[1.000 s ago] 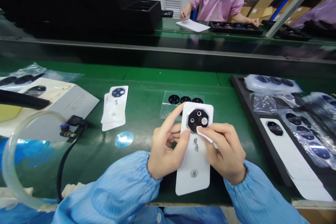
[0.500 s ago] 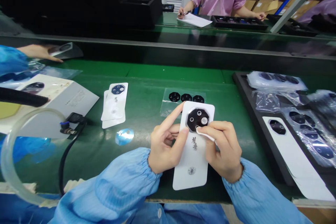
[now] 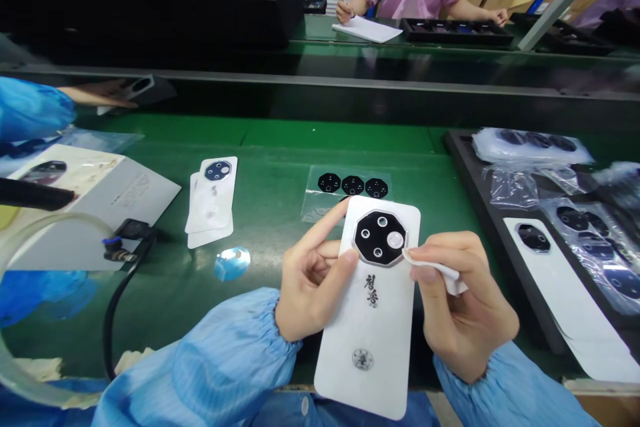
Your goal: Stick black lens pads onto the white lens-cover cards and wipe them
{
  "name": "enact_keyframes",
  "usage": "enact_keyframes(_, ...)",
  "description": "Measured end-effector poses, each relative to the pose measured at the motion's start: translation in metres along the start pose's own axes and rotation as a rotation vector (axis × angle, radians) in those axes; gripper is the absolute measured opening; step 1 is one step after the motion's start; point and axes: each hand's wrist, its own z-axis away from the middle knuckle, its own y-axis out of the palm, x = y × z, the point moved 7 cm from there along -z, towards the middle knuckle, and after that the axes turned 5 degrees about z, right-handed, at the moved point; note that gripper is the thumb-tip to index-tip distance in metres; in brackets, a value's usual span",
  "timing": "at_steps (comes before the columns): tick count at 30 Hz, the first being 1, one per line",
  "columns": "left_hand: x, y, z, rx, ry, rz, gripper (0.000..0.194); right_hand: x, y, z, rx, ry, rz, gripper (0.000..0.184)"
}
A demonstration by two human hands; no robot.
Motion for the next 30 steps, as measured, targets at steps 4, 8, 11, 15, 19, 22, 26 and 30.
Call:
enact_keyframes(4, 0.0, 0.001, 0.0, 0.008, -0.004, 0.001, 0.054, 0.0, 0.0, 0.002, 0.006, 0.019, 0.011, 0.019)
enact_keyframes(8, 0.002, 0.0, -0.002, 0.085, 0.06, -0.039, 0.055, 0.004, 0.003, 0.003, 0.018, -0.035, 0.088, 0.022)
enact_keyframes(11, 0.002, -0.001, -0.002, 0.141, 0.147, -0.094, 0.055, 0.009, 0.006, 0.005, 0.027, -0.124, 0.16, 0.023)
enact_keyframes(15, -0.002, 0.001, 0.0, 0.177, 0.25, -0.151, 0.054, 0.012, 0.009, 0.01, 0.027, -0.232, 0.237, 0.025)
enact_keyframes(19, -0.007, 0.004, 0.001, 0.185, 0.308, -0.198, 0.053, 0.011, 0.012, 0.012, 0.056, -0.284, 0.279, 0.026)
enact_keyframes(22, -0.008, 0.004, 0.002, 0.172, 0.321, -0.238, 0.054, 0.01, 0.015, 0.013, 0.071, -0.31, 0.293, 0.028)
enact_keyframes(26, -0.009, 0.004, 0.003, 0.173, 0.352, -0.257, 0.055, 0.008, 0.017, 0.015, 0.073, -0.324, 0.313, 0.029)
enact_keyframes(30, -0.009, 0.003, 0.002, 0.176, 0.371, -0.284, 0.055, 0.008, 0.02, 0.018, 0.102, -0.383, 0.353, 0.034)
